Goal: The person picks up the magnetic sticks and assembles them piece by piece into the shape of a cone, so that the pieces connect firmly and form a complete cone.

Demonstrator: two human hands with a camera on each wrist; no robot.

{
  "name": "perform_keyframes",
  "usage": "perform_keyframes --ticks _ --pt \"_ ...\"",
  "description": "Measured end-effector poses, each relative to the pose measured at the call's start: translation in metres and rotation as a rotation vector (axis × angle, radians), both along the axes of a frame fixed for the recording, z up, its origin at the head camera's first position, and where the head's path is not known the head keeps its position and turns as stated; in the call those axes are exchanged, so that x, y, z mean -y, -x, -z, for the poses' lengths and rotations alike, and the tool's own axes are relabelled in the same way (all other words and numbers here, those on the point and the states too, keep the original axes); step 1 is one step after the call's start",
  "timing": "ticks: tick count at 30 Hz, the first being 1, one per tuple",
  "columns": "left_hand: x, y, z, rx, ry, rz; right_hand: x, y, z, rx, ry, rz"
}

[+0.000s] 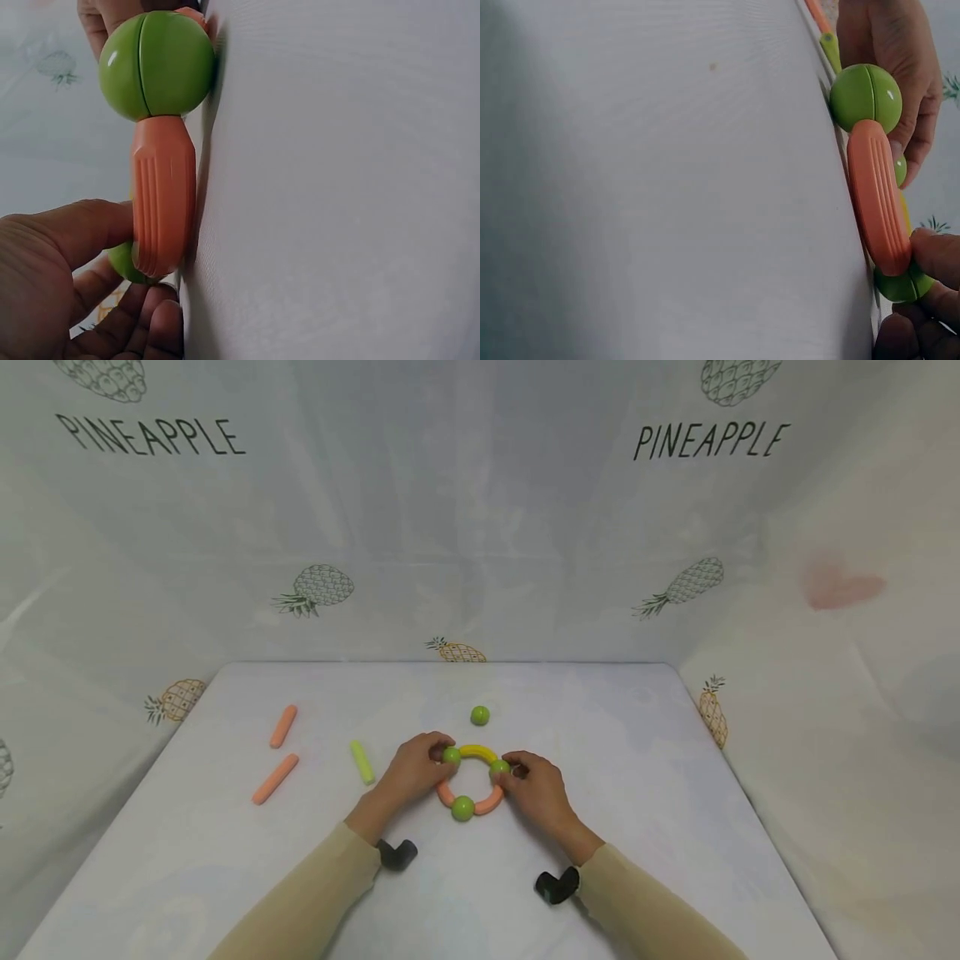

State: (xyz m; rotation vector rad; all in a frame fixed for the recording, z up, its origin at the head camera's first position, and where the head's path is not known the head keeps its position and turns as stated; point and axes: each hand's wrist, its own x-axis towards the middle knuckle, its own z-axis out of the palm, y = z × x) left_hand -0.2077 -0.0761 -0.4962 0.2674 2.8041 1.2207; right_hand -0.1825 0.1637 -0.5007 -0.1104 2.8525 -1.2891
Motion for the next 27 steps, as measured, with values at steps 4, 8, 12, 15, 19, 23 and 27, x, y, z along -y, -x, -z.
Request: perform_keyframes --ticks 4,8,12,15,19,23,27 --pt "0.003 -0.002 -0.001 -0.003 -0.01 -0.023 0.001 0.001 0.0 -0.009 -0.004 0.001" --pt "0.009 -0.006 -0.004 -0.017 -0.041 -0.062 0.002 0.003 0.0 -0.009 -0.012 0.006" --pt "0.021 -0.011 -0.009 -0.038 -0.061 -0.12 0.002 0.003 -0.001 -0.011 -0.014 0.001" --pt "0.033 -0.015 -0.01 -0.076 -0.068 -0.164 0.002 0.004 -0.002 -0.007 -0.011 -0.001" --pt "0.052 -0.02 -0.009 -0.134 -0.095 -0.22 0.002 0.004 -0.002 -0.002 -0.013 0.002" --pt "0.07 -0.025 -0.008 -0.155 -0.118 -0.272 0.002 0.006 0.001 -0.008 -0.021 -0.002" --pt "0.085 -0.03 -0.008 -0.135 -0.142 -0.326 0.001 0.007 0.003 -0.012 -0.018 -0.006"
